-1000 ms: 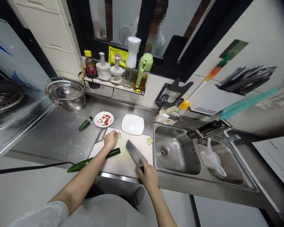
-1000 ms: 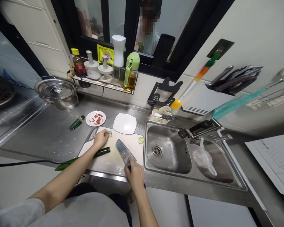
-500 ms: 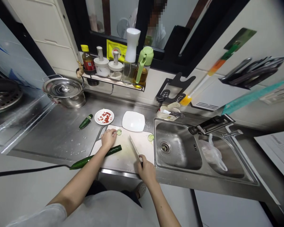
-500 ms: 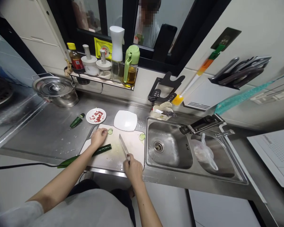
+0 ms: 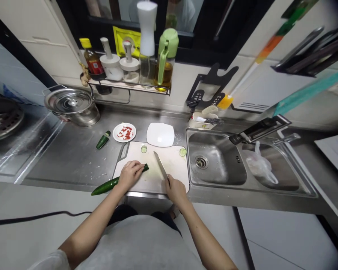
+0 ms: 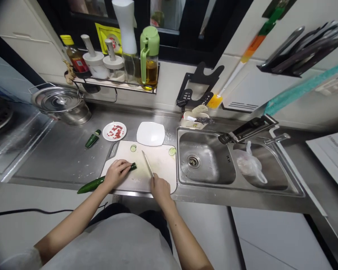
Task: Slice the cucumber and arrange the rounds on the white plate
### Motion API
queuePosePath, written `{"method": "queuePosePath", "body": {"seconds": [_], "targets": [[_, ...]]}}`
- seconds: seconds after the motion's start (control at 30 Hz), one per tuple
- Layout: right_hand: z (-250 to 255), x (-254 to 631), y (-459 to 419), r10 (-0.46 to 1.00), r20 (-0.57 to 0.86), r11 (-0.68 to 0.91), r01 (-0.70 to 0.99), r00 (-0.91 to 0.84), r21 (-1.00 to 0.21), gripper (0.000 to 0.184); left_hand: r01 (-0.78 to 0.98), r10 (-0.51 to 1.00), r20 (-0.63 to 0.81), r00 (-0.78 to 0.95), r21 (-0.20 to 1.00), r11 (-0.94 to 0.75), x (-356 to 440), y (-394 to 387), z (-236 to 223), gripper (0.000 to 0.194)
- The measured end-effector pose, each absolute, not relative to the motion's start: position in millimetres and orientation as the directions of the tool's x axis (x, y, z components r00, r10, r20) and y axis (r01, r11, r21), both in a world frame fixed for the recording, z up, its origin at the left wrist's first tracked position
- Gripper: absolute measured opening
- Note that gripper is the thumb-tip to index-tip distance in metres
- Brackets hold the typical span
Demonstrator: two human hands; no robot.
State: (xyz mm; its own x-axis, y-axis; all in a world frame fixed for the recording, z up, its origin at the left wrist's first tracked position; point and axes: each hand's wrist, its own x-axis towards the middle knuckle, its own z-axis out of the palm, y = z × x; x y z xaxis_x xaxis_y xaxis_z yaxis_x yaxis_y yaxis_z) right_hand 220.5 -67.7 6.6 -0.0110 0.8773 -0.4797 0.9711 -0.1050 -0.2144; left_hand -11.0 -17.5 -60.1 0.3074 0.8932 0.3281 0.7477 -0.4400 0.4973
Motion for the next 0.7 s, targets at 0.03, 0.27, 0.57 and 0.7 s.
{"method": "queuePosePath", "body": {"seconds": [0.03, 0.27, 0.57, 0.7], "targets": [[8, 217, -68, 0.876, -0.482, -0.101, 0.969, -0.021, -0.226, 0.037, 0.744, 0.883, 0.335, 0.329, 0.484, -0.461, -10, -18, -60, 0.023], [6, 198, -74, 0.876, -0.470, -0.040, 0.955, -0.108, -0.295, 0.039, 0.734, 0.838, 0.331, 0.434, 0.410, -0.541, -8, -17, -65, 0.025], [8, 194, -77, 0.842, -0.514, -0.011, 0.949, -0.161, -0.316, 0.036, 0.763, 0.866, 0.210, 0.453, 0.411, -0.499, -13, -14, -69, 0.029], [10, 194, -78, 0.831, -0.529, -0.015, 0.944, -0.171, -0.329, 0.036, 0.759, 0.875, 0.213, 0.435, 0.436, -0.484, -12, -15, -70, 0.028]]}}
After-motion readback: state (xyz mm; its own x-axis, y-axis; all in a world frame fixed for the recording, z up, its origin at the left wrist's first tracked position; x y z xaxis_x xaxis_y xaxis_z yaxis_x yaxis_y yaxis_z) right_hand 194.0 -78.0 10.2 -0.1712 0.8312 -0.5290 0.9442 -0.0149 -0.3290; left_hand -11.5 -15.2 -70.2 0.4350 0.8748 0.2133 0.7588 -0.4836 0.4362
